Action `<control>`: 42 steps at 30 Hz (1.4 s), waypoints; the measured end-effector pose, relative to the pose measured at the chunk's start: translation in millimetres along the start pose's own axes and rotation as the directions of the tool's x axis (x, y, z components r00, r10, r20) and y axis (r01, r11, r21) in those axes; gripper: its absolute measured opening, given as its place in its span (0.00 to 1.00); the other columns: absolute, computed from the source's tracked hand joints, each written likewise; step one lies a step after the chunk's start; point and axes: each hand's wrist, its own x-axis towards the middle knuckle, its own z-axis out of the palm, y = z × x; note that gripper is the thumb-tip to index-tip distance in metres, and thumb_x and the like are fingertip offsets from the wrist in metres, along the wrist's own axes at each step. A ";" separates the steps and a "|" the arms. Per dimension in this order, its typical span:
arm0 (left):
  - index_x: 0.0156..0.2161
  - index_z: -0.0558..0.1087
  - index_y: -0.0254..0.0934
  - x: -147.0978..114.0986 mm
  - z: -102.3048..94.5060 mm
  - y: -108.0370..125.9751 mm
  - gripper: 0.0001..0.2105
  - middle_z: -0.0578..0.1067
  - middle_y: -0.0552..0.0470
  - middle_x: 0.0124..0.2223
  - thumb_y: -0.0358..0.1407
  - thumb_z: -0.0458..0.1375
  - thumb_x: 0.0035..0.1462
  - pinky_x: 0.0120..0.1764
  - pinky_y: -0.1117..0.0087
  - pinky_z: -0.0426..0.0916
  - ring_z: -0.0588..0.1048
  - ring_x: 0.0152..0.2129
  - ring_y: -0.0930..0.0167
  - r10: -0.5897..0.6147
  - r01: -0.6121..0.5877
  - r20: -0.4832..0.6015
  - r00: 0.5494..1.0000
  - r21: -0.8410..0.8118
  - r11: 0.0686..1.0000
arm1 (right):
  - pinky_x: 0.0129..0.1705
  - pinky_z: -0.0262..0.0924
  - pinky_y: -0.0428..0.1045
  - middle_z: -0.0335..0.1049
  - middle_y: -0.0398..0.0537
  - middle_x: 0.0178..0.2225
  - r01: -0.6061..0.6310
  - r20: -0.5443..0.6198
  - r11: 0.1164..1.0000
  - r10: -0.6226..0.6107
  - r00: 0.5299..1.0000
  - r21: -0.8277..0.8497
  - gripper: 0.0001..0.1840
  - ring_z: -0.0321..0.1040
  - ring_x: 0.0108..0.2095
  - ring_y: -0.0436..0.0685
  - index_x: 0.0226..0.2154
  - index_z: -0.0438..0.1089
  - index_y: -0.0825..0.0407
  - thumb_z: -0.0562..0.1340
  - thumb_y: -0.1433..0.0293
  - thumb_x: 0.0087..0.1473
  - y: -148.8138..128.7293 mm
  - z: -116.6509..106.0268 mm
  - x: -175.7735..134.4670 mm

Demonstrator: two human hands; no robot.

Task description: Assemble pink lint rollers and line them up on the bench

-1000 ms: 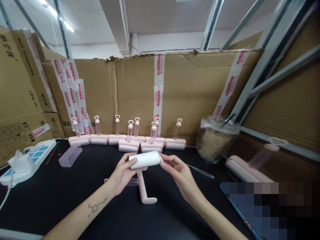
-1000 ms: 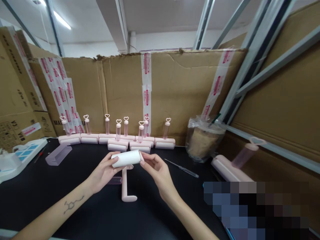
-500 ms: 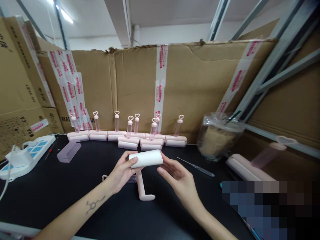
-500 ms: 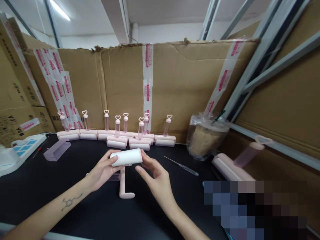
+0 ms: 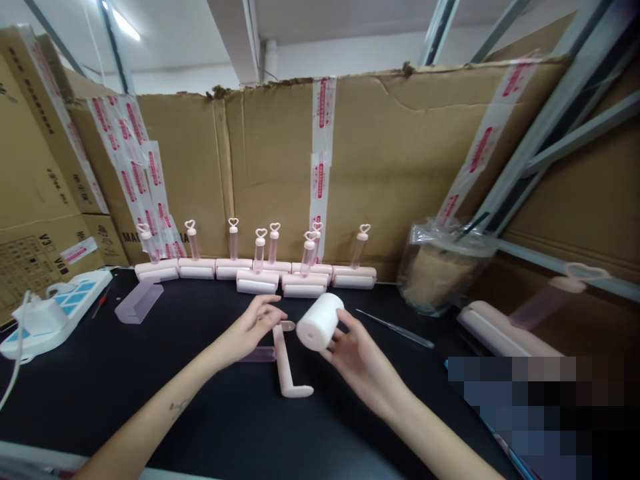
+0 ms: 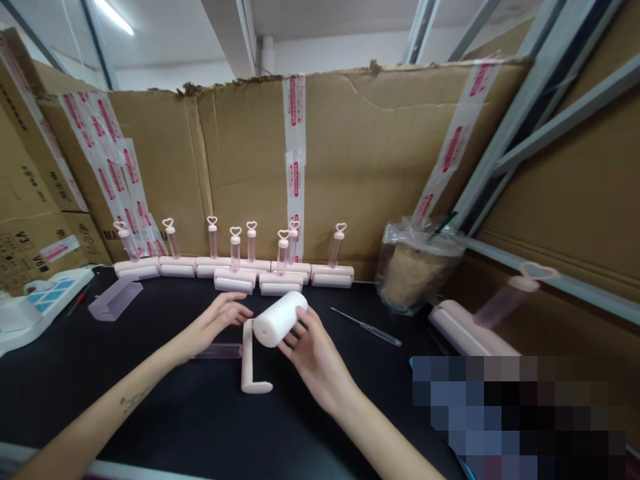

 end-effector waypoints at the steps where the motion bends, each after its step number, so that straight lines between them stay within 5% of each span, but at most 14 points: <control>1: 0.49 0.66 0.38 0.9 -7.8 -1.8 0.24 0.72 0.48 0.39 0.46 0.61 0.48 0.44 0.67 0.59 0.69 0.39 0.66 0.006 -0.006 0.004 1.000 0.158 0.987 | 0.38 0.67 0.53 0.74 0.44 0.34 -0.047 -0.024 0.999 0.048 0.999 0.016 0.11 0.72 0.38 0.58 0.36 0.66 0.46 0.59 0.59 0.51 -2.8 -2.7 1.2; 5: 0.44 0.71 0.39 -1.8 -25.6 -7.1 0.25 0.71 0.51 0.34 0.43 0.66 0.36 0.33 0.70 0.60 0.68 0.30 0.67 -0.152 0.046 0.090 0.984 0.701 0.712 | 0.33 0.68 0.49 0.75 0.46 0.31 -0.164 -0.109 0.986 0.168 0.980 0.043 0.09 0.72 0.33 0.56 0.32 0.70 0.48 0.59 0.61 0.51 -7.5 -8.5 3.0; 9: 0.44 0.70 0.39 -5.0 -16.9 -9.0 0.23 0.71 0.55 0.30 0.38 0.63 0.38 0.27 0.73 0.57 0.68 0.24 0.70 -0.290 0.074 0.124 0.949 0.808 0.585 | 0.32 0.67 0.48 0.76 0.48 0.36 -0.285 -0.047 0.951 0.292 0.955 0.120 0.11 0.72 0.31 0.53 0.35 0.72 0.51 0.59 0.63 0.51 -6.9 -8.4 1.8; 13: 0.46 0.67 0.37 -5.5 -3.3 -14.3 0.24 0.68 0.58 0.28 0.35 0.62 0.39 0.26 0.75 0.57 0.66 0.23 0.74 -0.297 0.165 0.075 0.952 0.691 0.704 | 0.29 0.67 0.50 0.76 0.52 0.34 -0.294 -0.011 0.949 0.297 0.955 0.109 0.12 0.72 0.29 0.56 0.32 0.73 0.54 0.57 0.65 0.50 -12.0 -9.8 0.7; 19: 0.54 0.55 0.38 -9.5 16.1 -24.4 0.34 0.64 0.58 0.31 0.36 0.63 0.42 0.25 0.76 0.58 0.63 0.21 0.77 -0.260 0.241 0.021 0.965 0.311 0.919 | 0.35 0.66 0.50 0.74 0.47 0.39 0.002 -0.043 0.986 -0.010 0.999 -0.167 0.18 0.72 0.36 0.59 0.40 0.70 0.48 0.65 0.70 0.43 -24.0 -12.9 1.0; 25: 0.56 0.43 0.39 -16.0 34.5 -18.7 0.40 0.68 0.57 0.30 0.37 0.64 0.44 0.30 0.72 0.58 0.65 0.23 0.75 -0.284 0.284 0.005 0.959 -0.007 0.959 | 0.33 0.65 0.48 0.73 0.47 0.40 0.149 0.019 0.902 -0.154 0.988 -0.406 0.22 0.69 0.37 0.59 0.42 0.72 0.50 0.68 0.65 0.41 -23.1 -13.7 1.7; 32: 0.58 0.31 0.38 -19.8 41.5 -20.6 0.48 0.66 0.60 0.28 0.36 0.64 0.45 0.33 0.70 0.57 0.66 0.25 0.73 -0.287 0.288 0.027 0.957 -0.037 0.957 | 0.31 0.63 0.48 0.71 0.46 0.34 0.224 -0.021 0.860 -0.262 0.965 -0.459 0.18 0.67 0.32 0.57 0.36 0.70 0.50 0.68 0.61 0.41 -9.0 -3.3 -1.2; 42: 0.53 0.55 0.39 -18.9 45.3 -24.1 0.30 0.66 0.55 0.34 0.43 0.63 0.47 0.37 0.67 0.63 0.70 0.30 0.72 -0.221 0.231 0.098 0.970 -0.104 0.967 | 0.24 0.57 0.45 0.67 0.43 0.31 0.233 -0.036 0.803 -0.301 0.953 -0.548 0.16 0.62 0.27 0.53 0.34 0.68 0.48 0.64 0.57 0.44 -0.9 -0.5 -0.2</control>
